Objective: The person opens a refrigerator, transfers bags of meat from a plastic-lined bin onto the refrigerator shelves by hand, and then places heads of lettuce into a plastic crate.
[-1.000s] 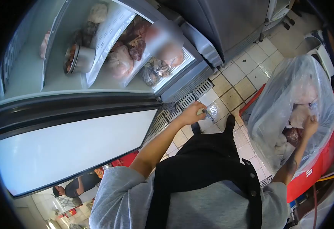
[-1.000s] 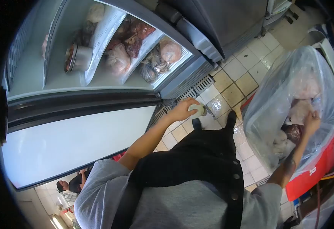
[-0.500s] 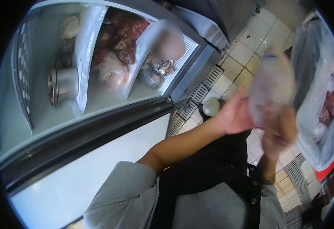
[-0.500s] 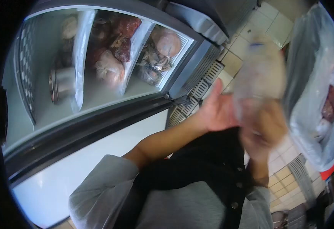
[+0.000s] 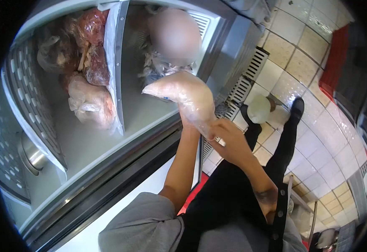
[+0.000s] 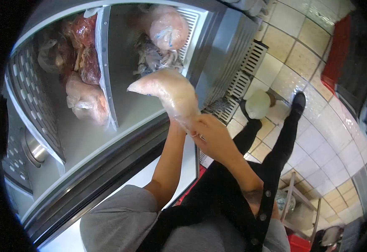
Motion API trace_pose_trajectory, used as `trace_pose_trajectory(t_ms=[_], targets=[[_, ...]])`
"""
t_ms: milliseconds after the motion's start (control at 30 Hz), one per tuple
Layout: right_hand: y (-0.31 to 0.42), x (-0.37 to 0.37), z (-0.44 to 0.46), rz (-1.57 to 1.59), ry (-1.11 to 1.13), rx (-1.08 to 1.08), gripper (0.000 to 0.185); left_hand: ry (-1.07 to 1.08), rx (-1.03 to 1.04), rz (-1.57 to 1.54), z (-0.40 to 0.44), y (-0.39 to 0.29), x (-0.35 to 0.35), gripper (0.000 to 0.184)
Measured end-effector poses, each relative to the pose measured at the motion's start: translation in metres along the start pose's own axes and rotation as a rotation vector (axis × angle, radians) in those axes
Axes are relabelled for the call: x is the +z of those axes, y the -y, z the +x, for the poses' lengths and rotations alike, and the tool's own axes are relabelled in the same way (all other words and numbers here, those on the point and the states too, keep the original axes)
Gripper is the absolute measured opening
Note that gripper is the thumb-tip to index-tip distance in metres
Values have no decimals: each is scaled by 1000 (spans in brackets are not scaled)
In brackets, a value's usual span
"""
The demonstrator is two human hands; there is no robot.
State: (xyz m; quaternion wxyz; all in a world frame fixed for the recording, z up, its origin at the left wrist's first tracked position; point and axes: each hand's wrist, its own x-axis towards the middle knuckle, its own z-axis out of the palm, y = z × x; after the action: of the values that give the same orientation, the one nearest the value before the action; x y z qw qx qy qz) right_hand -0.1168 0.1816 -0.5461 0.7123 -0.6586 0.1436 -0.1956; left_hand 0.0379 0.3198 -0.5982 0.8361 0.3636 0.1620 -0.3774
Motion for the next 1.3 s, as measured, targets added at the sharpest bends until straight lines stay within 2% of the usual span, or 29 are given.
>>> trace_pose_trajectory(t_ms=[67, 100, 133, 200, 267, 333, 400, 433, 533, 633, 767, 867, 933, 967, 1067, 1133, 1200, 1267, 1300], targets=[[-25, -5, -6, 42, -32, 76, 20, 19, 112, 167, 22, -15, -14, 58], [-41, -10, -15, 48, -8, 125, 20, -221, 290, 448, 37, -17, 17, 60], [-57, -15, -22, 9, 6, 174, 19, -279, 302, 347, 56, -31, 17, 59], [-81, -17, -35, -34, 5, 311, 16, -340, 415, 417, 80, -50, 57, 61], [-98, -15, -48, -44, -32, 497, 12, -328, 467, 386, 105, -84, 78, 52], [-118, -9, -62, 13, -51, 558, 11, -230, 490, 346, 144, -138, 66, 50], [-125, -7, -69, 71, -57, 610, 11, -157, 709, 497, 192, -197, 33, 37], [-126, -6, -69, 102, -54, 631, 11, -157, 789, 560, 209, -222, 26, 39], [-148, -5, -83, 86, -44, 638, 12, -265, 997, 892, 254, -288, 32, 45], [-161, -10, -88, 6, -35, 680, 11, -467, 1149, 1425, 292, -340, 27, 51], [-190, -16, -95, -100, -38, 715, 14, -659, 1013, 2104, 346, -352, -15, 59], [-199, -11, -98, -126, -57, 756, 15, -640, 809, 2412, 386, -334, -49, 66], [-200, -5, -100, -131, -49, 765, 15, -654, 795, 2469, 401, -338, -54, 70], [-197, -4, -99, -114, -33, 766, 16, -698, 866, 2461, 406, -343, -52, 73], [-192, -2, -97, -87, -34, 773, 15, -755, 675, 2322, 404, -337, -18, 62], [-194, -6, -99, -94, -48, 770, 15, -710, 292, 2605, 376, -332, 27, 61], [-196, -8, -103, -115, -52, 782, 15, -761, 110, 2718, 369, -330, 39, 58], [-201, -13, -109, -155, -54, 802, 15, -916, 179, 2687, 375, -327, 38, 52], [-205, -14, -112, -153, -56, 803, 15, -809, 367, 2524, 377, -316, 40, 50]])
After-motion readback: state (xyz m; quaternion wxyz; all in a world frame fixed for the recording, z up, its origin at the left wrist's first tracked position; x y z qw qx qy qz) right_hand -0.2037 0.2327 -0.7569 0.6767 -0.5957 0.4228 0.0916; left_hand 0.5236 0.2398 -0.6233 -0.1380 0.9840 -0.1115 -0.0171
